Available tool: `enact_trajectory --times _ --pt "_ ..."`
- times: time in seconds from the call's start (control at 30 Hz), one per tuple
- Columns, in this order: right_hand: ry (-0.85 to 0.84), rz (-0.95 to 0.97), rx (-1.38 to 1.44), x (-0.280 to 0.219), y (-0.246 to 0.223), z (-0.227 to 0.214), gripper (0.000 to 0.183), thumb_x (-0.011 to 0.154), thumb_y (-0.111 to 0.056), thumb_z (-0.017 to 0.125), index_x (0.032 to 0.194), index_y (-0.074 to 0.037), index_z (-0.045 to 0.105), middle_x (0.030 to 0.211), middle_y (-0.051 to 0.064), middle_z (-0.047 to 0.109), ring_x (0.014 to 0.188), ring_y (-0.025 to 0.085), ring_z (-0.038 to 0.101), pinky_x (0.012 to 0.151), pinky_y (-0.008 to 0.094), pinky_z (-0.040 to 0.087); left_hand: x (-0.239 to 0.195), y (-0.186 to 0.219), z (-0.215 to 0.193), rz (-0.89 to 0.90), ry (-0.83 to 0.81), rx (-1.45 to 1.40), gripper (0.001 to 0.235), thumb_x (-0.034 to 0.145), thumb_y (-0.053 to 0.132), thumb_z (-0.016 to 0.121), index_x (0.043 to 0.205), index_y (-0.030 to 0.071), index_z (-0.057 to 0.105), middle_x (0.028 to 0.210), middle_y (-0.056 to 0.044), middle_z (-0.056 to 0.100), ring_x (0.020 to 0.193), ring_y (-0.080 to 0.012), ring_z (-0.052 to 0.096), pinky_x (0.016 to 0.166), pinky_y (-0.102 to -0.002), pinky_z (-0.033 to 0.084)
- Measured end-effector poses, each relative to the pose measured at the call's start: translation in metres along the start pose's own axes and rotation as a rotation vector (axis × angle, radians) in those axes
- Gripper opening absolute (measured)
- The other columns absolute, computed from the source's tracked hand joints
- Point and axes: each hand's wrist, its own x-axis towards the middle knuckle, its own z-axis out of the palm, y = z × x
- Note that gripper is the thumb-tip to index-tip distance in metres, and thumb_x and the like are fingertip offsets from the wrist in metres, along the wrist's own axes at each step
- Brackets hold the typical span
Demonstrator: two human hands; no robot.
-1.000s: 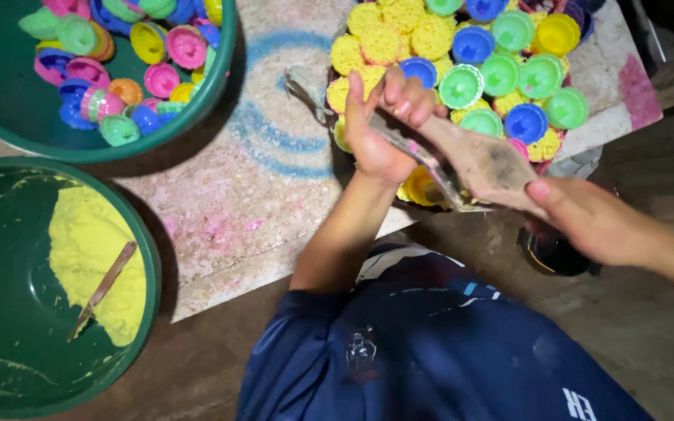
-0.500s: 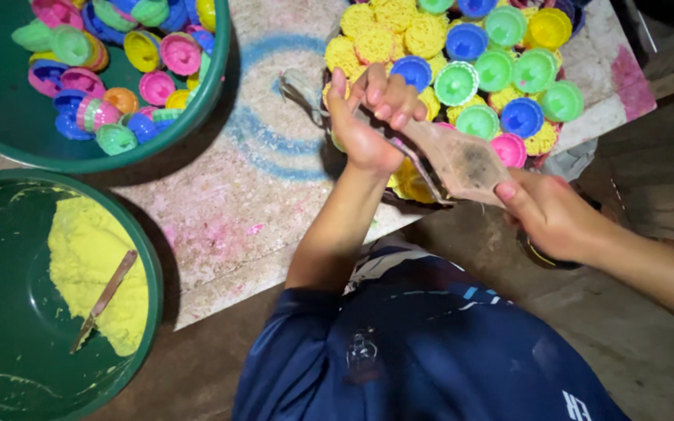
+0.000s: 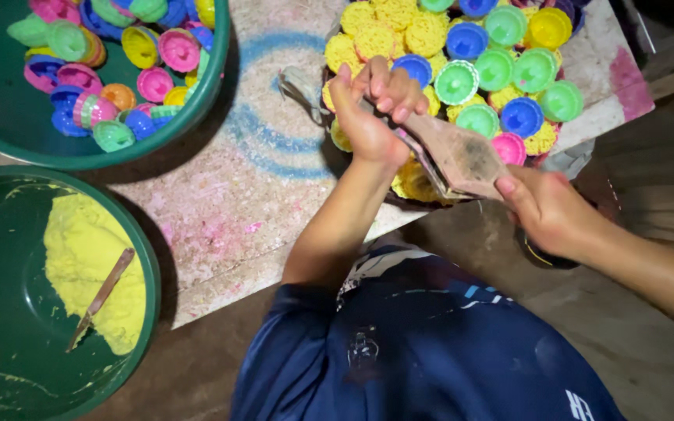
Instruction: The person repeatedly scoops yellow paste from a green basin using a wooden stick and fills small colorful plastic molds arranged in a basket. The filled molds remain in the basket as the process continues.
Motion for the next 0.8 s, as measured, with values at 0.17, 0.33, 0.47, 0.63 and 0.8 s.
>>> enact_trajectory --times 0.17,0.33,0.47,0.63,0.8 --pt "0.006 0.046 -0.073 -0.001 0.009 -0.010 0.055 0.104 -0.047 0.037 0.097 -0.003 0.068 0.066 0.014 0.062 0.063 0.028 0.064 0.063 0.043 0.052 -0.001 -0.010 0.007 0.017 0.142 0.002 0.044 0.102 0.051 0.039 0.073 0.018 0.037 0.060 0.005 0.031 0.052 -0.0126 0.032 0.063 -0.034 0.041" --pt "0.044 -0.059 -0.047 -0.002 0.014 -0.016 0.058 0.107 -0.047 0.037 0.086 0.000 0.065 0.067 0.012 0.061 0.063 0.028 0.062 0.061 0.044 0.051 0.005 -0.012 0.010 0.051 0.068 0.031 0.044 0.103 0.050 0.040 0.073 0.017 0.036 0.060 0.004 0.030 0.053 -0.0128 0.031 0.062 -0.034 0.039" --pt "0.062 -0.030 -0.082 0.003 0.011 -0.018 0.055 0.106 -0.046 0.040 0.089 -0.001 0.066 0.064 0.014 0.061 0.062 0.031 0.063 0.060 0.045 0.051 0.005 -0.011 0.019 0.043 0.146 0.052 0.041 0.100 0.047 0.038 0.072 0.018 0.035 0.058 0.004 0.029 0.052 -0.0129 0.031 0.061 -0.034 0.040" --pt "0.160 -0.176 -0.040 0.008 0.023 -0.024 0.043 0.104 -0.039 0.044 0.106 -0.003 0.067 0.062 0.013 0.060 0.058 0.023 0.061 0.056 0.041 0.047 0.010 -0.002 0.034 0.021 -0.117 0.034 0.039 0.107 0.039 0.037 0.077 0.014 0.041 0.063 0.003 0.043 0.065 -0.0150 0.042 0.075 -0.038 0.042" --pt "0.090 -0.268 0.094 0.014 0.048 -0.023 0.039 0.100 -0.039 0.052 0.099 -0.003 0.066 0.060 0.010 0.054 0.055 0.019 0.051 0.052 0.036 0.043 -0.016 0.021 -0.008 -0.535 0.038 0.760 0.065 0.106 0.048 0.019 0.147 0.010 0.053 0.125 0.003 0.069 0.109 -0.0055 0.069 0.099 -0.034 0.055"
